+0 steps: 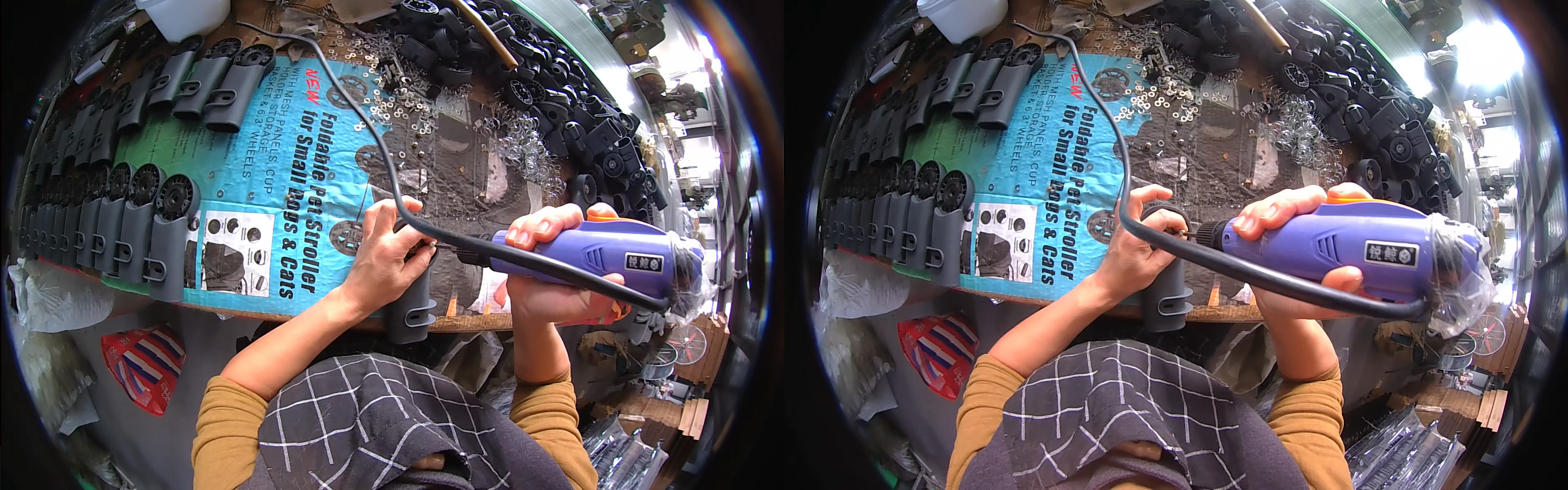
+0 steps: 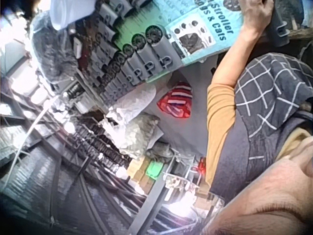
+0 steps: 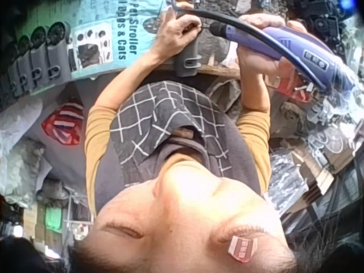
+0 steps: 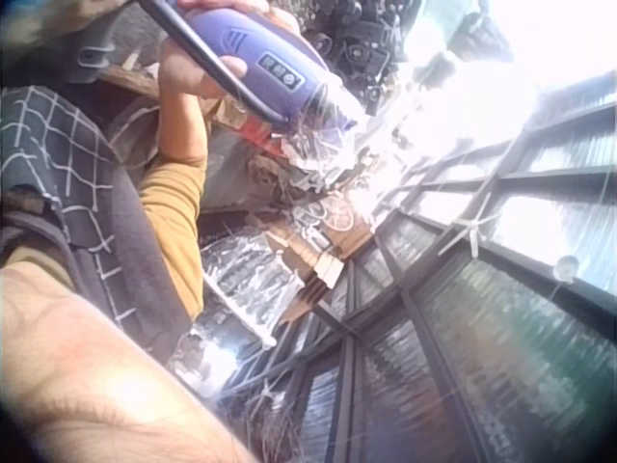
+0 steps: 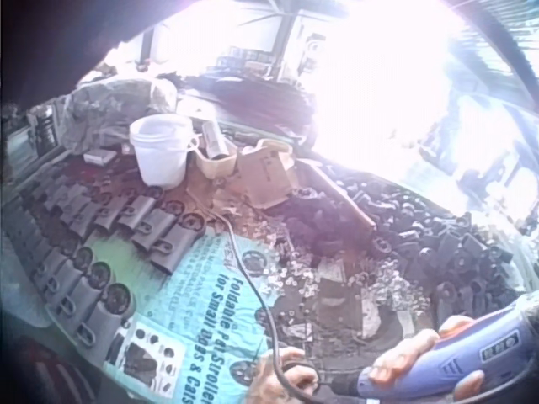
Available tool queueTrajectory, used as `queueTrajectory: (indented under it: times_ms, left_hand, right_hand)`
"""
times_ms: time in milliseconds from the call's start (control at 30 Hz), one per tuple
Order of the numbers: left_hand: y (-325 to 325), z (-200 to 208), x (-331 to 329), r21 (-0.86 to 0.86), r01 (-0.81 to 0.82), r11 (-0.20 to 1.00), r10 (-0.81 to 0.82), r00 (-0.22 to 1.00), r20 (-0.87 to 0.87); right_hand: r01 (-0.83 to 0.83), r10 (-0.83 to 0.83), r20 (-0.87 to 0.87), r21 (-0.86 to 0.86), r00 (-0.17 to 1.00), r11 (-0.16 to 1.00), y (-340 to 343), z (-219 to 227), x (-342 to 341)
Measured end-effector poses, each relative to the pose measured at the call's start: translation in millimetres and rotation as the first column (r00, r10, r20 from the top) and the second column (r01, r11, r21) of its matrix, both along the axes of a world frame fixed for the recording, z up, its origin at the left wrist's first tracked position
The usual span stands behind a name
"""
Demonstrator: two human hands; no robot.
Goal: The person assembles small black plastic components on a cluttered workbench. They insert a spring into a cylindrical housing, use a rotary tool to smooth or shape the part, and repeatedly check fitment by hand. The process is repeated for multiple similar parts.
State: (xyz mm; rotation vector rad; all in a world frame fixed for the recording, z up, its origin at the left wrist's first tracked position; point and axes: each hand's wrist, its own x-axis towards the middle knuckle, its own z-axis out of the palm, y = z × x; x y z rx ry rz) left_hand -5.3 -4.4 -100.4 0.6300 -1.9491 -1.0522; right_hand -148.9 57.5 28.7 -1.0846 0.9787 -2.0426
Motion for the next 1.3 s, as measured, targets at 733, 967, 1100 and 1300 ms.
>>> queueTrajectory:
  times_ms: [733, 967, 1100, 1300]
  left_hand:
    - [0.2, 3.3, 0.8, 0.079, -0.018, 0.997, 0.02, 0.999, -0.03]
    - [0.3, 4.3, 0.0, 0.101, -0.03, 0.994, 0.031, 0.999, -0.015]
    - [-0.3, 4.0, -1.0, 0.108, -0.041, 0.993, 0.044, 0.999, -0.029]
    - [0.1, 3.7, -2.8, 0.106, -0.08, 0.991, 0.086, 0.995, -0.051]
  right_hand:
    - [-0.157, 0.166, -0.139, 0.07, 0.976, 0.985, 2.4, 5.8, 17.6]
    - [-0.141, 0.159, -0.131, 0.136, 0.979, 0.981, 5.2, 7.5, 25.2]
    - [-0.231, 0.244, -0.147, 0.1, 0.959, 0.968, 6.4, 9.0, 25.0]
    - [-0.257, 0.264, -0.211, 0.063, 0.941, 0.964, 3.7, 5.1, 25.3]
